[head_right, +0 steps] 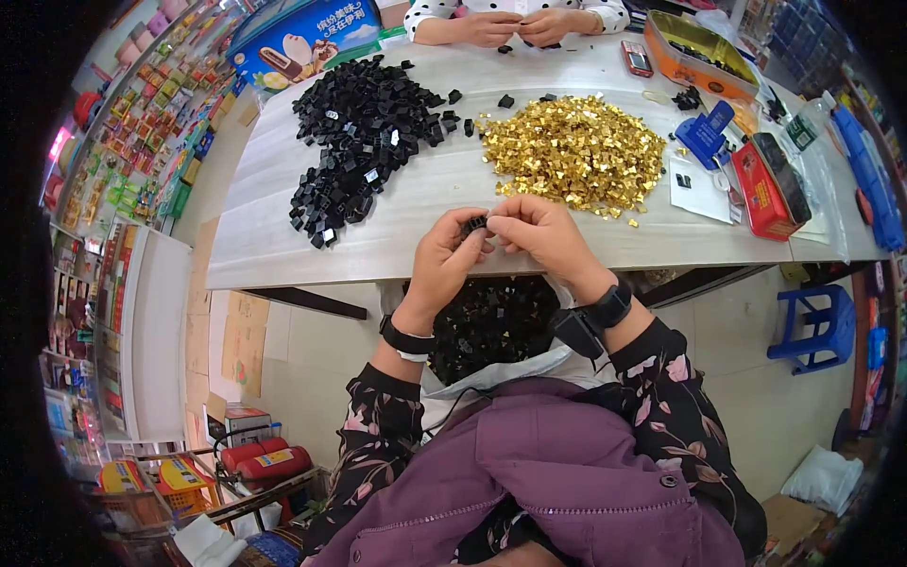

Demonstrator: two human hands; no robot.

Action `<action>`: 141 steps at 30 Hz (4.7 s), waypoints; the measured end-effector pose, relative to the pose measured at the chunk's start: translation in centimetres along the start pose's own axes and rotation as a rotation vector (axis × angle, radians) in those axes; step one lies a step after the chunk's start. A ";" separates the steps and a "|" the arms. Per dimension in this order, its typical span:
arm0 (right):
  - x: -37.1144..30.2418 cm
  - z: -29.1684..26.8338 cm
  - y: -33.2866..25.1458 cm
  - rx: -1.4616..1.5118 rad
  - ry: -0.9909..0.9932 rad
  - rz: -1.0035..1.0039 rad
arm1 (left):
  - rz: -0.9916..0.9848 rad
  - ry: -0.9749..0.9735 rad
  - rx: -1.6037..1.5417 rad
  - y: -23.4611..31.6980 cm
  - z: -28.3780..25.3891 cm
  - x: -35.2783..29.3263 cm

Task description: The person picks up a black plastic piece and a gold metal piece by hand, fits the gold piece into the black piece, and drops the assembled unit into a white bag, repeating the process.

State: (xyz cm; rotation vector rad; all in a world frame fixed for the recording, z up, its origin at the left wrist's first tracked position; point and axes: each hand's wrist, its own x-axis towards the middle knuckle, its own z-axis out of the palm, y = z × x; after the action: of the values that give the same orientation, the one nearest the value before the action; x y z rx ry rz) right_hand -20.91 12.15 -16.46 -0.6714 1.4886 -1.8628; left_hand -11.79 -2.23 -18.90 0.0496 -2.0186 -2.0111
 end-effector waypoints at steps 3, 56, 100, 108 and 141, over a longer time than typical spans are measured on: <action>-0.2 -0.1 -0.3 0.030 0.119 0.062 | -0.021 0.028 -0.043 0.1 0.1 -0.2; 0.4 -2.4 0.3 -1.142 0.189 -0.409 | -0.036 0.150 -0.043 0.5 0.1 -0.1; 1.9 -0.4 -1.1 -0.279 -0.071 0.164 | 0.041 0.091 0.097 0.1 -0.5 -0.1; 4.3 -1.0 0.2 -1.142 0.183 -0.325 | -0.099 0.102 -0.182 0.6 -1.4 0.0; 1.5 -0.9 1.3 -0.676 0.142 -0.426 | 0.017 0.244 1.003 4.2 -11.7 4.5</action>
State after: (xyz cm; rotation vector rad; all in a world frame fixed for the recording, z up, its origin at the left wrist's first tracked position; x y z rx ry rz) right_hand -22.31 11.37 -17.96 -1.2690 2.2367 -1.7020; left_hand -12.67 -14.57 -14.13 0.4474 -2.5844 -0.7470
